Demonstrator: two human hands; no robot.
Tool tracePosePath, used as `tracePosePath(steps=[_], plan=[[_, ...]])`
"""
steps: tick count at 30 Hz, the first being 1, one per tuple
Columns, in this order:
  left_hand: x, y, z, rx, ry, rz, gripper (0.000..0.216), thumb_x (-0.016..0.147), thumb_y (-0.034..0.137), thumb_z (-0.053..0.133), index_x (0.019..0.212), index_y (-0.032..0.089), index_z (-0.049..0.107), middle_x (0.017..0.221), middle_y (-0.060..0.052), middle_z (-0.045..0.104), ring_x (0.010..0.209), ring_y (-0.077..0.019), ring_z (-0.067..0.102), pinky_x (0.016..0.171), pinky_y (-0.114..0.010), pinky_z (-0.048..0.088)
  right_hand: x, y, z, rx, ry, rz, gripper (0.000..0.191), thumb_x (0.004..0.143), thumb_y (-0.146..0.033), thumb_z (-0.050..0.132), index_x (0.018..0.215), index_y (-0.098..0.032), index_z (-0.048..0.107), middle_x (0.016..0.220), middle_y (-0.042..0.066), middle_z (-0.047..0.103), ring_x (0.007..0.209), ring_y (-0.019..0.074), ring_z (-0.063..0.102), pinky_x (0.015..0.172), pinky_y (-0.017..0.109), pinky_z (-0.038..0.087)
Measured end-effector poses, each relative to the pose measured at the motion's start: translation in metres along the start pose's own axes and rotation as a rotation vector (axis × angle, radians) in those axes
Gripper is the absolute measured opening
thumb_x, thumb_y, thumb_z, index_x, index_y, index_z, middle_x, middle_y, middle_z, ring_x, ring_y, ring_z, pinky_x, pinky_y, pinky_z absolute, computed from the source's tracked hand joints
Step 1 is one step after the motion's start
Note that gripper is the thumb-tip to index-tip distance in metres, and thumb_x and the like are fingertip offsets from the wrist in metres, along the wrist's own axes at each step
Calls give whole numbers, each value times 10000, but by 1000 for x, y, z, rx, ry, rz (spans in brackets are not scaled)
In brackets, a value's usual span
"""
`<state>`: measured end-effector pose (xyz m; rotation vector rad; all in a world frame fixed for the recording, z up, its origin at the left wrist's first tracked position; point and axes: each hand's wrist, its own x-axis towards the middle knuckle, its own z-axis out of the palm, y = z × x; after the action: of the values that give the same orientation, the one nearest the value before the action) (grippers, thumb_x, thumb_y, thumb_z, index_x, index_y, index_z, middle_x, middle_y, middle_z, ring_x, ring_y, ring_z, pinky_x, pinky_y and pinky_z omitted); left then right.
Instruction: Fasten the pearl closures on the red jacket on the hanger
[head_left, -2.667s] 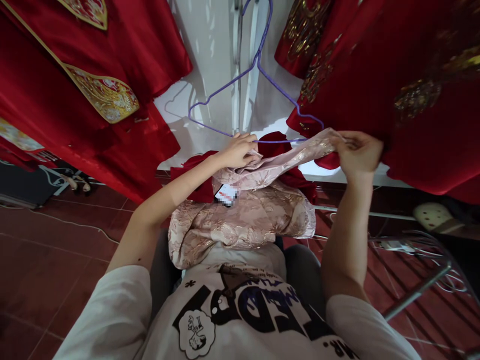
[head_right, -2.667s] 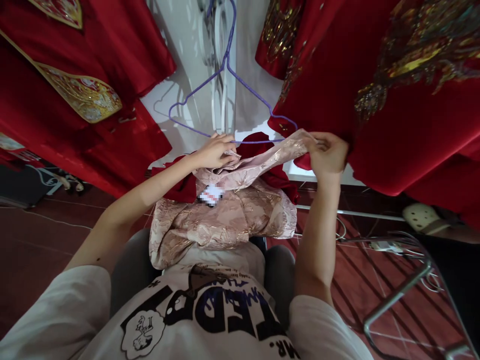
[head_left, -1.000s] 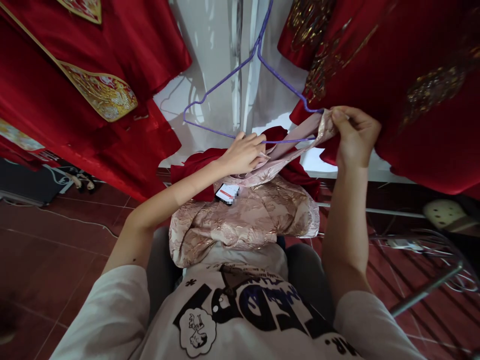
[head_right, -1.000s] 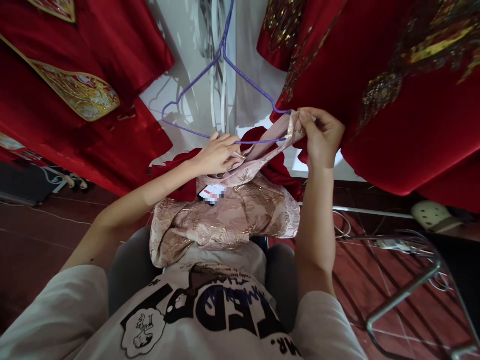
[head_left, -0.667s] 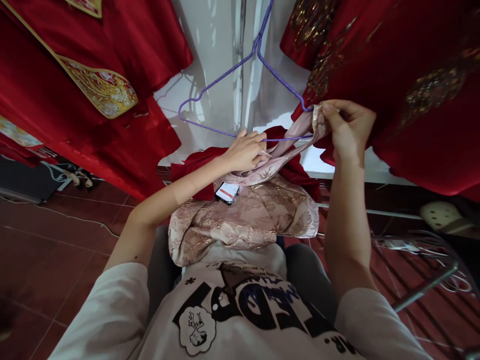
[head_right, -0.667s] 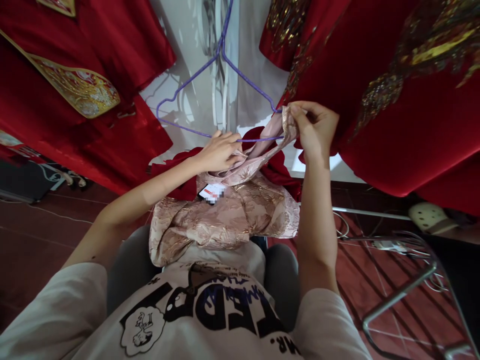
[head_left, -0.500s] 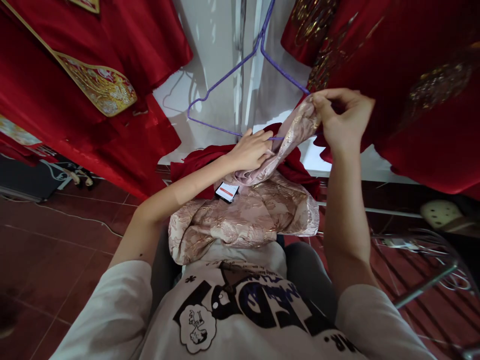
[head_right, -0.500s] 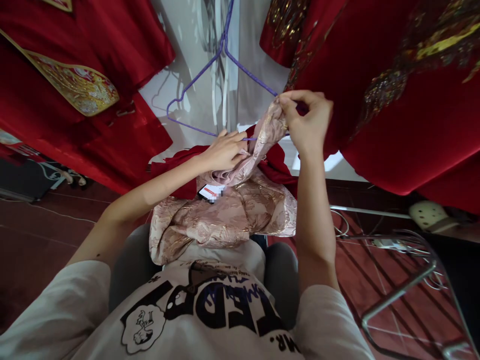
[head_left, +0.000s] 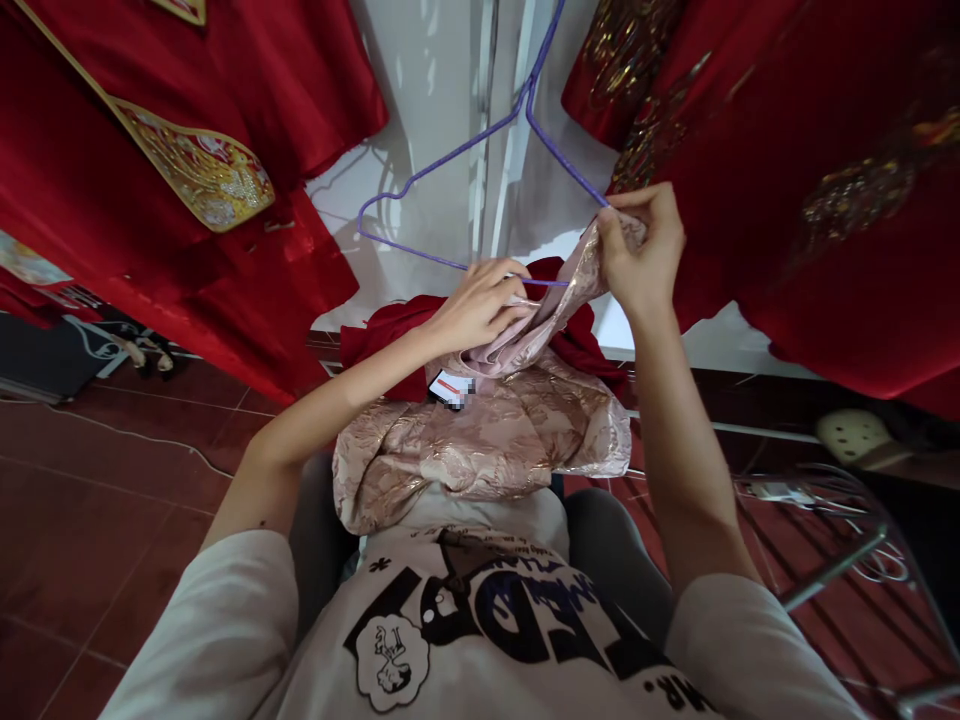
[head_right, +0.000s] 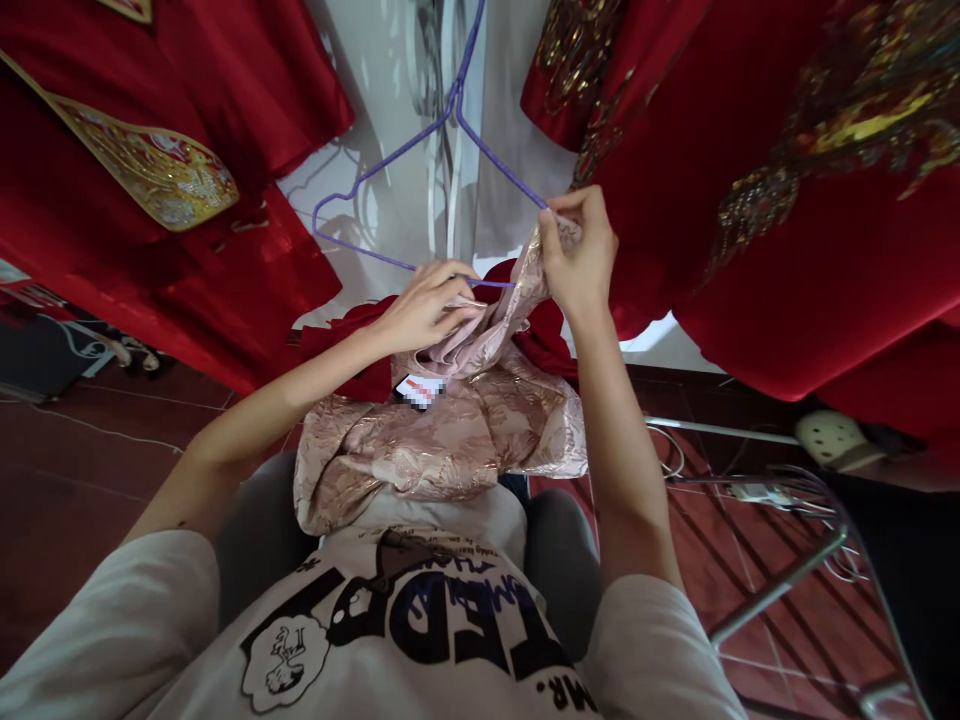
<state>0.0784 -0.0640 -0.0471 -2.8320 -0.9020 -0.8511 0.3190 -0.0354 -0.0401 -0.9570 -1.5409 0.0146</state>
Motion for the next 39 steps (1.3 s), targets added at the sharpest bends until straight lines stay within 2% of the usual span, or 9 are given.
tracePosePath(steps=[4,7,9,12,18,25,32,35,39], plan=[[-33,-46,-27,-95,335,-275,250,989,457,594,1004,215,651,1182,-81,673,1178,-276,589,1059,-487,445,7,6,-7,8,40,-19,130,912,-305,623,980,-206,574,932,45,650,829,184,637,811,374,511],[-63,-100,-47,-271,589,-563,418,938,630,601,923,216,662,933,-57,707,930,-237,645,908,-451,524,12,8,-11,-13,33,-27,111,895,-257,632,979,-205,580,901,34,641,729,152,596,741,337,494],[-81,-131,-53,-311,640,-659,501,908,702,576,857,212,663,856,-72,694,846,-243,649,839,-462,540,13,7,-12,-27,32,-16,101,896,-258,637,955,-209,573,893,30,645,706,142,590,714,324,486],[-98,-158,-52,-498,693,-836,518,758,730,721,780,217,658,762,-49,672,798,-234,647,799,-426,558,14,4,-14,-47,31,-2,109,903,-295,648,926,-219,574,880,22,651,697,135,601,698,315,485],[-96,-163,-48,-545,744,-707,464,761,676,750,827,217,719,858,-63,705,881,-233,670,835,-387,560,17,8,-17,-67,-10,2,132,897,-305,666,936,-226,568,892,28,676,718,143,636,703,314,500],[-69,-157,-66,-529,702,-625,526,751,758,719,827,239,687,869,-56,705,1033,-283,674,886,-420,564,17,14,-17,-55,-34,19,161,910,-329,658,939,-226,537,862,20,658,676,135,620,671,300,482],[-32,-145,-90,-480,448,-558,674,709,920,600,933,285,644,970,29,731,949,-178,617,996,-438,528,17,12,-15,12,-17,12,226,884,-425,666,903,-243,533,786,5,608,620,130,547,615,297,419],[-37,-147,-89,-439,457,-617,645,721,848,673,967,254,627,989,13,728,1016,-184,616,1003,-424,520,17,12,-15,-4,-27,36,228,890,-449,653,902,-251,538,823,26,640,648,145,577,635,310,437],[-65,-151,-86,-457,526,-696,477,766,680,753,829,223,632,846,-55,702,973,-235,667,911,-402,532,17,11,-15,-39,-27,73,259,880,-474,667,914,-255,534,826,26,650,676,164,599,674,331,473]])
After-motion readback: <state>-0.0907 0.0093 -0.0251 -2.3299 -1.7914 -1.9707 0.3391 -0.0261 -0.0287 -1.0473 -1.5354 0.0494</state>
